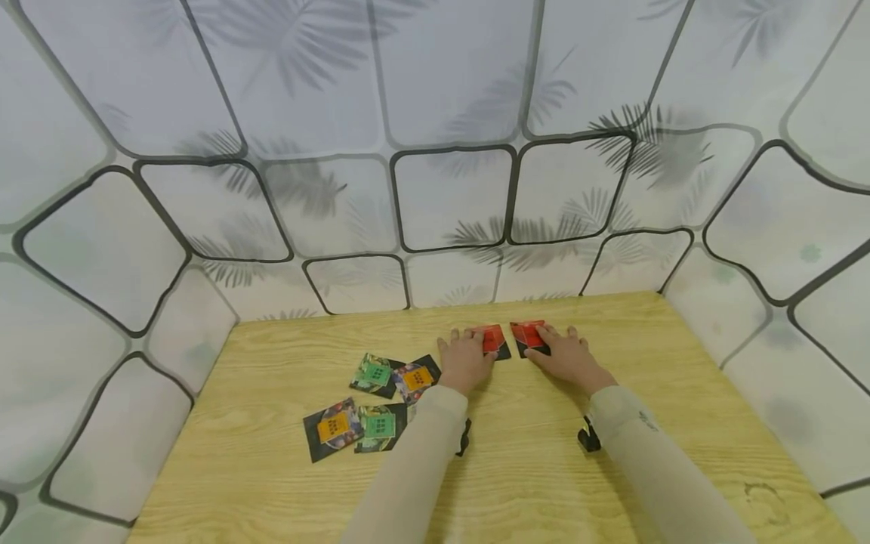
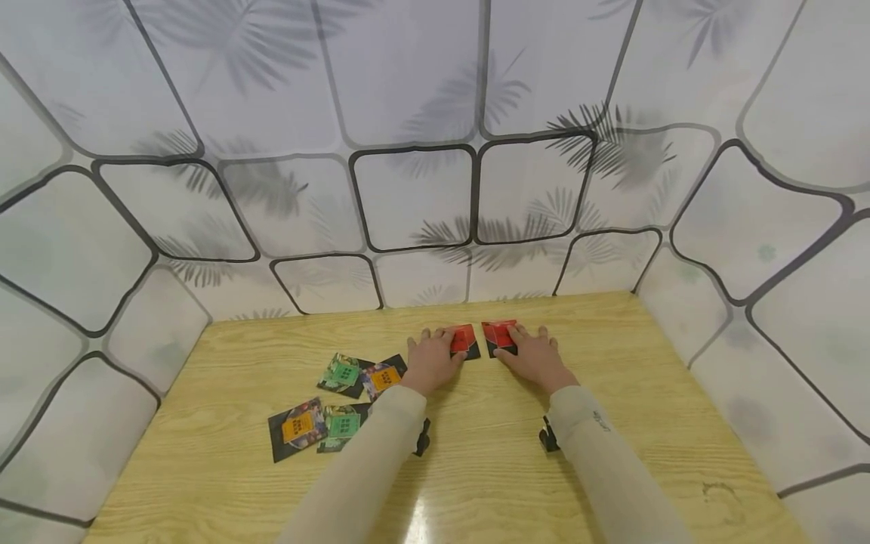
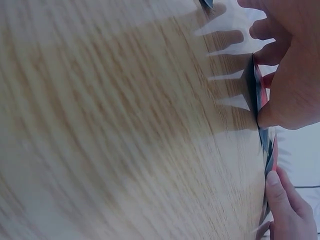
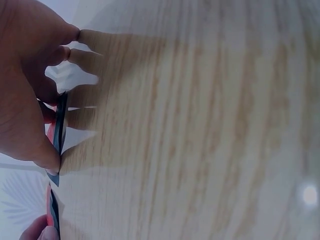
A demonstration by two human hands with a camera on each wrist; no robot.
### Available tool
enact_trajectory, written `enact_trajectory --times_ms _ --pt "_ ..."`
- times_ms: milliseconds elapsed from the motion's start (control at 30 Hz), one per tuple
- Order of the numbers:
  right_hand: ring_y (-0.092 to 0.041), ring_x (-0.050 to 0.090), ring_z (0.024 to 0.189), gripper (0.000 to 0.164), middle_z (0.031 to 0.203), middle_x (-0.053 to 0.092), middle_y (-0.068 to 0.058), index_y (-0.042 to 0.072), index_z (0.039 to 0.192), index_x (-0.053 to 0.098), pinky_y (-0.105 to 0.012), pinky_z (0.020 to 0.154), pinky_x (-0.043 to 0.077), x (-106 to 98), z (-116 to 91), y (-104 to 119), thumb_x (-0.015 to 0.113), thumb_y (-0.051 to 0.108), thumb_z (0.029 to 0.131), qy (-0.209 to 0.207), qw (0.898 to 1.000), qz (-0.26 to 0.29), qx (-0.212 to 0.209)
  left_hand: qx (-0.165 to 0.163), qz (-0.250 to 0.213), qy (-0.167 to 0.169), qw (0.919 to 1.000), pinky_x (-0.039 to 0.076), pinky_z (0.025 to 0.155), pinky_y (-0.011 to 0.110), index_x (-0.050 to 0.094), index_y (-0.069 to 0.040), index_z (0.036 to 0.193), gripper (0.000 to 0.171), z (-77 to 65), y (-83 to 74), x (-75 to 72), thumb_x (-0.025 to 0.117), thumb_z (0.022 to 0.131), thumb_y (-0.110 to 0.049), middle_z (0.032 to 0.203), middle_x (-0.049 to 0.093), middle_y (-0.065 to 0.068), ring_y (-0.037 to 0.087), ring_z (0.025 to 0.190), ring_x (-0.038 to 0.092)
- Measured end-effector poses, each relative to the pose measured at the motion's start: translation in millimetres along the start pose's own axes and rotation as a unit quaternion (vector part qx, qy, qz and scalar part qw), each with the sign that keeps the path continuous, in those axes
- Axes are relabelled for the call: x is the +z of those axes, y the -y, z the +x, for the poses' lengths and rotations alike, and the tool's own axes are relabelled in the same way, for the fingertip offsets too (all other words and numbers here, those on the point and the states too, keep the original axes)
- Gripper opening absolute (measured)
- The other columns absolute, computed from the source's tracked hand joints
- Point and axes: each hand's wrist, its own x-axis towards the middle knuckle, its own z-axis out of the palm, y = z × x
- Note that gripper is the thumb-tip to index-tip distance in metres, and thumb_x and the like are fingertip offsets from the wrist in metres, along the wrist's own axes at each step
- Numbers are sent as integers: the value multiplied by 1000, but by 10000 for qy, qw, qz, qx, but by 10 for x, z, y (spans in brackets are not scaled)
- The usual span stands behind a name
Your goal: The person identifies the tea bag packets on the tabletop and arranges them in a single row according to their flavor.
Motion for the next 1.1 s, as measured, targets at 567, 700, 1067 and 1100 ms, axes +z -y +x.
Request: enact_trajectory --times_ms 567,700,1067,1100 --pt "-72 17 148 79 167 31 -32 -1 163 34 -84 116 22 -15 -2 26 49 53 109 -3 9999 -122 40 154 -19 -14 9999 32 125 64 43 -23 163 64 34 -76 32 51 108 -55 165 47 7 35 156 38" --pt "-71 16 149 78 167 30 -31 -1 164 33 -83 117 21 -10 17 30 50 52 109 -27 10000 -71 44 167 -21 -21 9999 35 124 63 43 -23 163 64 48 -73 40 50 108 -56 165 47 7 35 156 40" --pt "-71 13 149 85 169 26 -30 -1 164 31 -83 118 17 33 20 -45 45 61 108 -46 10000 -21 -65 387 -326 -28 9987 39 121 61 42 -23 163 64 30 -7 8 48 109 -56 166 46 8 36 153 42" --pt "-71 13 150 85 170 26 -29 -1 165 30 -83 118 16 44 31 -60 47 60 108 -47 10000 10 -61 452 -433 -41 9980 39 121 60 43 -23 163 63 26 17 2 49 109 -55 166 46 9 37 153 42"
